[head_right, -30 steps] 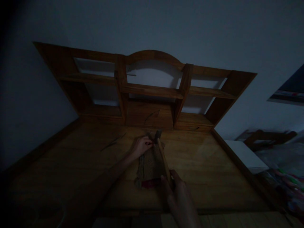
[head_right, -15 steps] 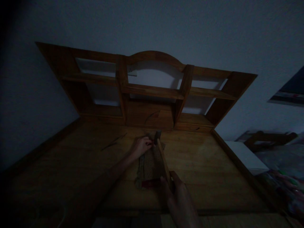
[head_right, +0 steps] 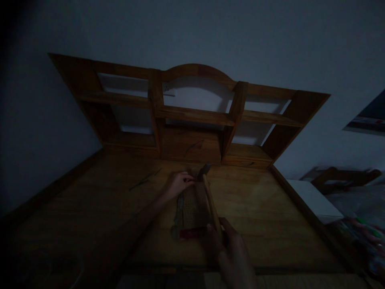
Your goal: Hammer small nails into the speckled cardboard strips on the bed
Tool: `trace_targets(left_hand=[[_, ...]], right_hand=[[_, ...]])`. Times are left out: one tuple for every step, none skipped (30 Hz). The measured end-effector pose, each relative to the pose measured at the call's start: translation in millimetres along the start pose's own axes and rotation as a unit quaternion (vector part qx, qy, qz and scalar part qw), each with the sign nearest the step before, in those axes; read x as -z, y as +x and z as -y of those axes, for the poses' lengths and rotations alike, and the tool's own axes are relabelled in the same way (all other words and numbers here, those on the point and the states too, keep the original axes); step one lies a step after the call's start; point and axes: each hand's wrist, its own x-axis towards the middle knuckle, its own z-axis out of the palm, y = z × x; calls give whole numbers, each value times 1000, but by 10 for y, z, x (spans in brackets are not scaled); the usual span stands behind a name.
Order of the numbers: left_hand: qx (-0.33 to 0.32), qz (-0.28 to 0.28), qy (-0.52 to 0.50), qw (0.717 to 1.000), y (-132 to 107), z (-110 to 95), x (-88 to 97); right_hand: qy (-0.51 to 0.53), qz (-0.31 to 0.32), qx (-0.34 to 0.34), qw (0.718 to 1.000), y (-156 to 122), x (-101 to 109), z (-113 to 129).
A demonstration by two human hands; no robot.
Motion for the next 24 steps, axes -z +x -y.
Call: trace_targets(left_hand=[[6, 7, -12, 1000, 11, 25, 36], [9, 15, -24, 1000, 24, 53, 71], [10, 21, -35, 999, 38, 82, 103], [9, 22, -45, 999, 53, 110, 128], [5, 19, -53, 998, 69, 133, 145], [-1, 9, -60, 998, 86, 150, 153], [-11, -1, -65, 998, 105, 159, 153], [-24, -8, -69, 997, 125, 161, 146], [-38, -11, -73, 997, 146, 155, 132], [-54, -9, -76, 996, 167, 143, 115], [-69, -3, -81, 994, 186, 127, 95], [-83, 6, -86, 993, 203, 110, 75], [-93, 15, -91, 991, 217, 94, 55], [-100, 23, -94, 990, 227, 80, 37], [-103, 28, -96, 990, 234, 71, 20], [-105, 31, -98, 989, 239, 65, 5], [-105, 30, -99, 989, 241, 63, -9], [-105, 27, -100, 989, 243, 64, -22], [-106, 23, -101, 989, 245, 67, -35], [-106, 19, -102, 989, 248, 72, -48], [-104, 17, -102, 989, 253, 77, -61], [-101, 16, -101, 990, 260, 84, -73], [-95, 15, -99, 990, 267, 90, -84], [-88, 14, -97, 991, 274, 96, -94]], right_hand=[[14, 1, -5, 1000, -11, 21, -6], [26, -1, -11, 1000, -20, 42, -17], [35, -7, -18, 999, -25, 63, -33], [40, -13, -27, 999, -25, 82, -54], [42, -21, -38, 998, -20, 99, -79], [46, -29, -51, 997, -10, 113, -106], [50, -34, -64, 996, 3, 125, -135], [60, -41, -76, 994, 18, 134, -166], [75, -43, -84, 993, 36, 140, -200], [94, -49, -88, 991, 55, 143, -236], [113, -54, -90, 988, 74, 143, -277], [130, -58, -91, 986, 94, 141, -322], [143, -66, -93, 983, 114, 136, -370], [151, -72, -94, 981, 134, 130, -420], [158, -78, -94, 980, 154, 123, -470], [166, -86, -91, 978, 173, 117, -516], [176, -87, -89, 976, 191, 113, -558], [189, -84, -91, 974, 208, 112, -593], [204, -74, -94, 972, 222, 114, -621], [219, -66, -96, 969, 235, 119, -643], [232, -58, -97, 966, 245, 127, -659], [240, -53, -97, 964, 254, 135, -670], [244, -54, -95, 964, 262, 142, -679], [245, -59, -93, 963, 269, 147, -685]])
